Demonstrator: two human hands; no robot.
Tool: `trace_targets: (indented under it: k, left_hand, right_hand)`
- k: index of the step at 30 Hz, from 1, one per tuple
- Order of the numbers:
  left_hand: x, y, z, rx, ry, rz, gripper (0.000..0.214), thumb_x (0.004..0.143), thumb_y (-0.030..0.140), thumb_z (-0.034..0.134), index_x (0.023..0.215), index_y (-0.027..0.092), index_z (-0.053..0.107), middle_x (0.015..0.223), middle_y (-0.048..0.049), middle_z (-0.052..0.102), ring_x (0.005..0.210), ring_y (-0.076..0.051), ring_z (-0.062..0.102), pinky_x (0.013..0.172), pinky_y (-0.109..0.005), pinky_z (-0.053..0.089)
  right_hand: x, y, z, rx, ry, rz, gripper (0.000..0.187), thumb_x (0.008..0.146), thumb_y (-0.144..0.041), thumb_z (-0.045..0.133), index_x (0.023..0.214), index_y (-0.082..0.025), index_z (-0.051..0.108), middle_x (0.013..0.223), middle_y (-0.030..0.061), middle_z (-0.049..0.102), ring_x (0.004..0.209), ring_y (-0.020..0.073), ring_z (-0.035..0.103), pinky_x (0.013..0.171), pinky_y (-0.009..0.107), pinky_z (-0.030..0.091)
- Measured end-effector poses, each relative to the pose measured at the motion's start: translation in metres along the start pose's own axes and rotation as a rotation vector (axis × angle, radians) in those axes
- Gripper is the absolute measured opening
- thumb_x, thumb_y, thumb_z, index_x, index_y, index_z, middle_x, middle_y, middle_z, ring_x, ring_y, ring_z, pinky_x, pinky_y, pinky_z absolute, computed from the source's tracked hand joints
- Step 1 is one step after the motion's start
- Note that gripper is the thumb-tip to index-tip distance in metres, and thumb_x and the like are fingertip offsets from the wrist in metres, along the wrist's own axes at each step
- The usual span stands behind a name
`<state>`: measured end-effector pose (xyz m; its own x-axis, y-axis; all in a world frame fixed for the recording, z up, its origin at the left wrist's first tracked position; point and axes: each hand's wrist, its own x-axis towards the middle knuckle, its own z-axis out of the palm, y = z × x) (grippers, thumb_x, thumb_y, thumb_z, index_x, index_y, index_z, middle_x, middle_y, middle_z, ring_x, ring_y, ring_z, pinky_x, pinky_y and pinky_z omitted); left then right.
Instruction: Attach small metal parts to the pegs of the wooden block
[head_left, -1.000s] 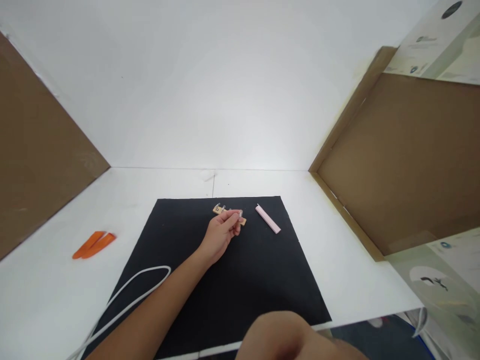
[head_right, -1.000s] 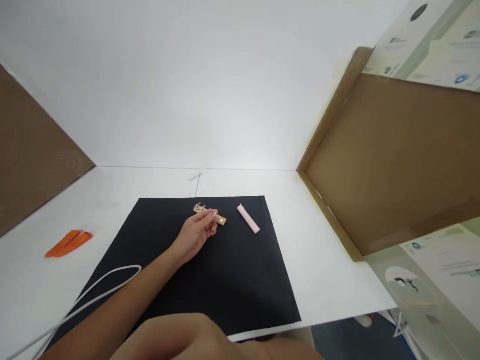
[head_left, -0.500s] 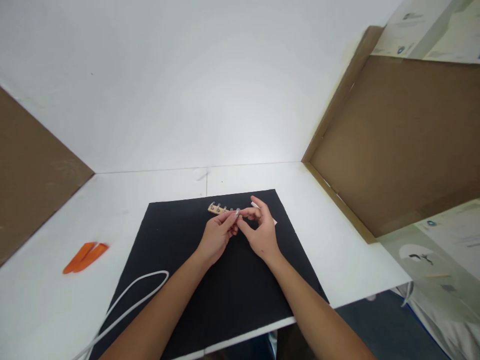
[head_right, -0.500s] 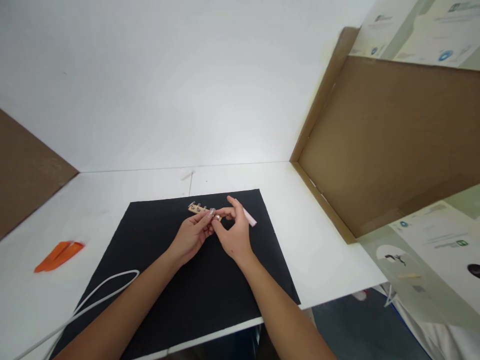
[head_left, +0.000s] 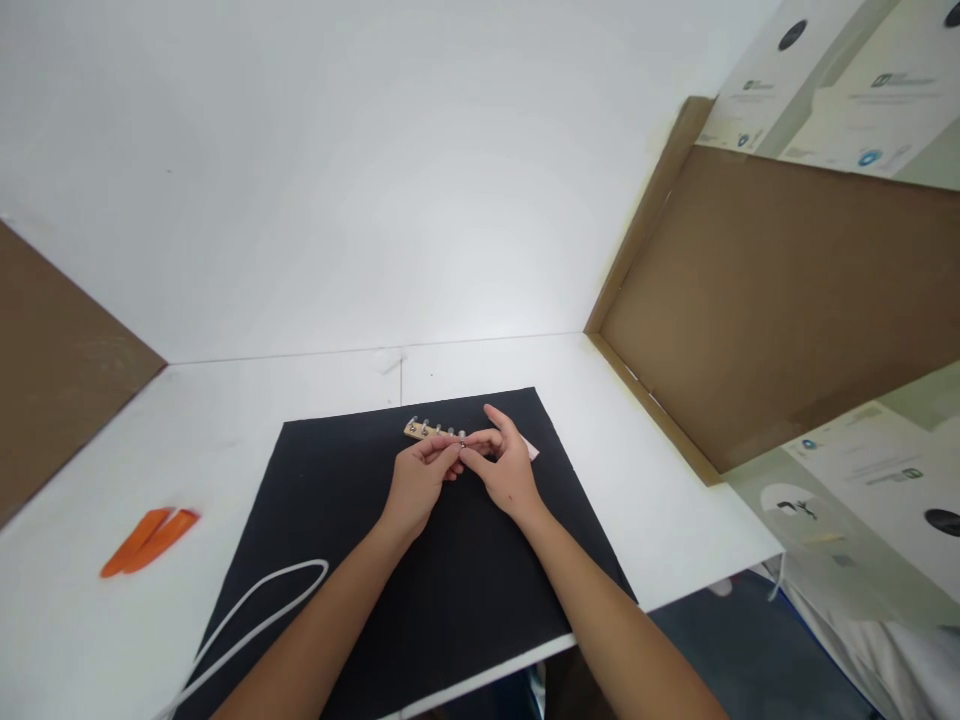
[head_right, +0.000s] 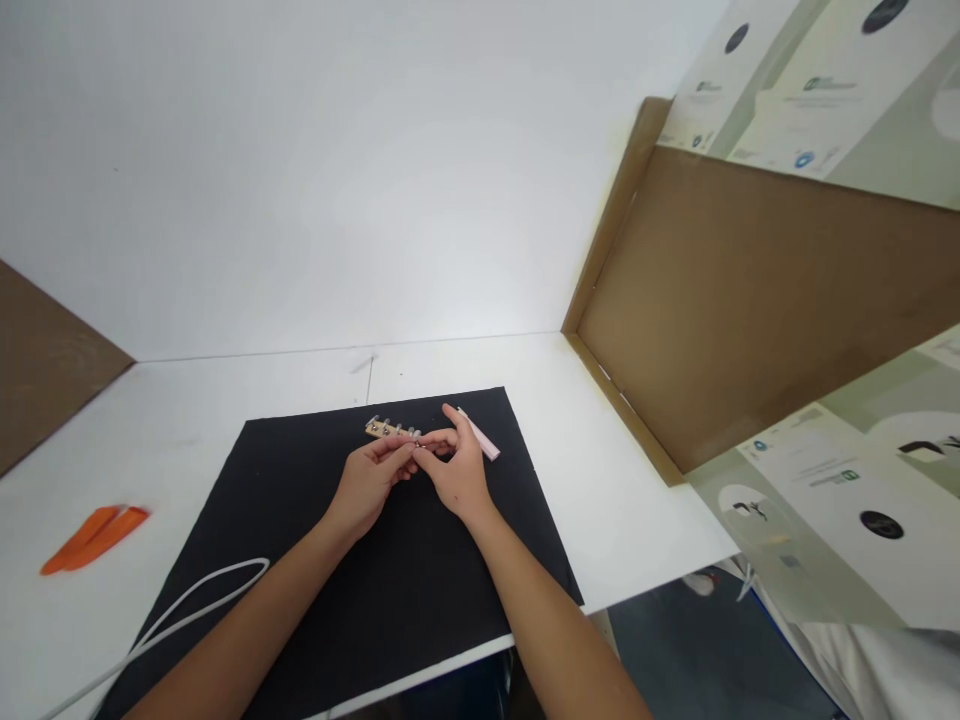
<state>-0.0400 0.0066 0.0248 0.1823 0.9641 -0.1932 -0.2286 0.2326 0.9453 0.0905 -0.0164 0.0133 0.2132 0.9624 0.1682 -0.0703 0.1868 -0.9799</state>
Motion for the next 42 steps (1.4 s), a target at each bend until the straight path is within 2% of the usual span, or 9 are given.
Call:
trace_targets:
  k: [7,13,18,22,28,32,36,39,42]
  left_hand:
    - [-0.004,0.008,-0.002,0.187,-0.052,0.108,0.031,0.061,0.013,0.055,0.084,0.014,0.075,0.075,-0.0046,0.072,0.056,-0.012,0.058,0.054,-0.024,0.045]
    - [-0.009,0.020,-0.009,0.343,0.171,0.303,0.016,0.061,0.013,0.050,0.066,0.019,0.063,0.058,0.0021,0.060,0.049,-0.011,0.050,0.048,-0.022,0.037]
    - [-0.001,0.025,-0.026,0.388,0.386,0.437,0.016,0.064,0.013,0.049,0.074,0.022,0.057,0.055,0.0054,0.048,0.047,-0.011,0.040,0.047,-0.023,0.030]
    - [0.014,0.023,-0.041,0.474,0.463,0.427,0.020,0.066,0.014,0.046,0.083,0.022,0.056,0.066,0.0036,0.054,0.054,-0.013,0.048,0.056,-0.024,0.038]
    - [0.035,0.019,-0.061,0.876,0.442,0.325,0.038,0.069,0.016,0.052,0.107,0.019,0.060,0.095,-0.0054,0.066,0.079,-0.021,0.061,0.075,-0.032,0.046]
    - [0.038,0.015,-0.063,1.166,0.319,0.298,0.037,0.074,0.022,0.057,0.109,0.023,0.066,0.112,-0.0075,0.068,0.106,-0.030,0.058,0.089,-0.041,0.041]
    - [0.038,0.015,-0.062,1.218,0.252,0.286,0.032,0.083,0.035,0.056,0.112,0.026,0.068,0.122,-0.0070,0.066,0.111,-0.033,0.054,0.092,-0.047,0.038]
    - [0.038,0.016,-0.064,1.187,0.224,0.279,0.031,0.085,0.036,0.056,0.113,0.028,0.068,0.123,-0.0064,0.066,0.111,-0.032,0.055,0.092,-0.046,0.036]
    - [0.039,0.016,-0.066,1.164,0.207,0.279,0.029,0.085,0.034,0.057,0.112,0.030,0.069,0.123,-0.0051,0.067,0.110,-0.030,0.055,0.092,-0.045,0.035]
  right_hand:
    - [0.007,0.009,-0.005,-0.050,0.047,-0.056,0.075,0.072,-0.020,0.070,0.138,-0.021,0.035,0.084,-0.0007,0.066,0.072,0.0151,0.061,0.076,0.035,0.052]
    - [0.010,0.015,-0.001,-0.338,0.102,-0.140,0.072,0.075,-0.015,0.063,0.140,-0.019,0.033,0.082,-0.0008,0.067,0.076,0.0166,0.062,0.084,0.037,0.049]
    - [0.009,0.015,0.002,-0.528,0.101,-0.173,0.068,0.076,-0.012,0.061,0.139,-0.019,0.037,0.084,-0.0002,0.070,0.087,0.0194,0.065,0.099,0.043,0.043]
    - [0.009,0.015,0.005,-0.582,0.127,-0.155,0.065,0.076,-0.013,0.061,0.138,-0.020,0.040,0.085,-0.0001,0.071,0.097,0.0229,0.064,0.103,0.047,0.039]
    - [0.005,0.010,-0.008,-0.555,0.148,-0.177,0.064,0.075,-0.013,0.060,0.136,-0.021,0.042,0.094,0.0031,0.071,0.086,0.0209,0.064,0.085,0.039,0.051]
    - [0.009,-0.004,-0.037,-0.856,0.241,-0.197,0.052,0.073,-0.013,0.061,0.124,-0.023,0.055,0.099,0.0057,0.069,0.096,0.0258,0.061,0.090,0.043,0.047]
    - [0.026,-0.015,-0.057,-1.032,0.136,0.021,0.050,0.066,-0.011,0.067,0.114,-0.023,0.062,0.093,0.0068,0.070,0.094,0.0298,0.062,0.081,0.043,0.047]
    - [0.043,-0.023,-0.061,-0.895,0.061,0.126,0.045,0.063,-0.010,0.070,0.107,-0.020,0.065,0.082,0.0050,0.070,0.085,0.0278,0.064,0.075,0.041,0.048]
    - [0.060,-0.034,-0.057,-0.382,-0.024,0.175,0.045,0.070,-0.023,0.072,0.113,-0.018,0.061,0.079,0.0036,0.069,0.072,0.0217,0.066,0.068,0.037,0.052]
